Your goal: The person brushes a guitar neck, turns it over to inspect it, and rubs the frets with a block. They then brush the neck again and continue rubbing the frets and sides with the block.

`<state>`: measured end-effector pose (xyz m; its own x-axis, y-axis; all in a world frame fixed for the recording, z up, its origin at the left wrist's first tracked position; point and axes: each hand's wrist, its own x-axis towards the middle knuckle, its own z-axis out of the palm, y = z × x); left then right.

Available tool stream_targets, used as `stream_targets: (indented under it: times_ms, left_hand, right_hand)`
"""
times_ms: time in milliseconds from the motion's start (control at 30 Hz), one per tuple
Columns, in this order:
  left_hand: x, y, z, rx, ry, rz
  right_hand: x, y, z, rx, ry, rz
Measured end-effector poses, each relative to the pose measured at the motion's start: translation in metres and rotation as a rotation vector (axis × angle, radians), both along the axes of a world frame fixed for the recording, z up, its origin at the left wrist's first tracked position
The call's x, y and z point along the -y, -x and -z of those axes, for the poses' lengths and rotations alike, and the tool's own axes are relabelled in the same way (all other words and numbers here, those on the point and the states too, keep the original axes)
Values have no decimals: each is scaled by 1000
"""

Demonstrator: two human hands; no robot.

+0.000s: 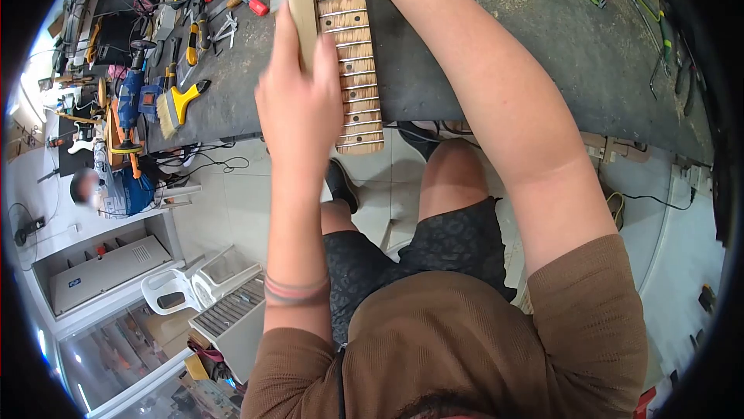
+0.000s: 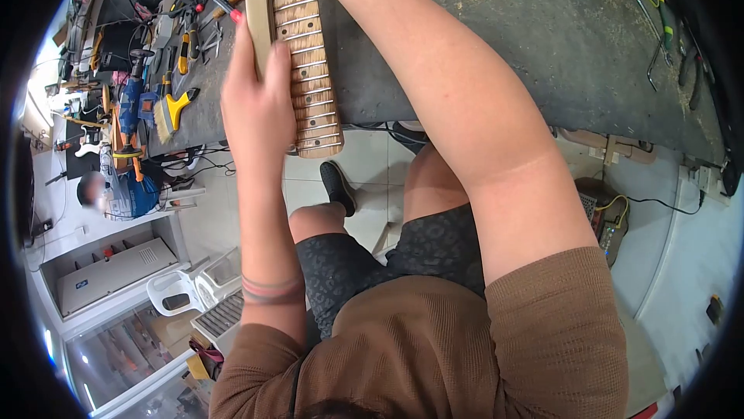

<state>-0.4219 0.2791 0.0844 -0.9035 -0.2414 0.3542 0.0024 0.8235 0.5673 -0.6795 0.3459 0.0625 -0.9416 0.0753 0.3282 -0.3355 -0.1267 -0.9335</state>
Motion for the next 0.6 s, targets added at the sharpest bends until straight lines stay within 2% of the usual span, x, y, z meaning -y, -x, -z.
stream_targets:
  times_ms: [133, 233, 267, 300, 367, 400, 433, 500, 567, 600]
  left_hand:
    - [11, -74, 43, -128, 64, 64]
    - [-3, -36, 13, -32, -2, 4]
    - [-10, -7, -8, 115, -56, -77]
    - [-3, 14, -5, 109, -56, -77]
    - [9, 63, -13, -123, 92, 35]
    - [6, 54, -16, -76, 114, -6]
    - [-5, 33, -24, 115, -72, -93]
    - [3, -24, 9, -13, 45, -11]
    - [-10, -71, 1, 126, -86, -53]
    - [-7, -64, 4, 121, -86, -50]
  right_hand:
    - [9, 7, 5, -35, 33, 25]
    - [6, 9, 6, -32, -7, 45]
    - [4, 10, 4, -6, -52, 36]
    - [0, -1, 5, -12, -52, 37]
    - [-11, -23, -7, -31, 68, -93]
    - [-9, -13, -13, 76, -84, -90]
    - [-3, -8, -9, 63, -34, -23]
    - [0, -6, -6, 67, -33, -7]
    - [0, -1, -8, 54, -55, 25]
    - [0, -1, -9, 64, -32, -1]
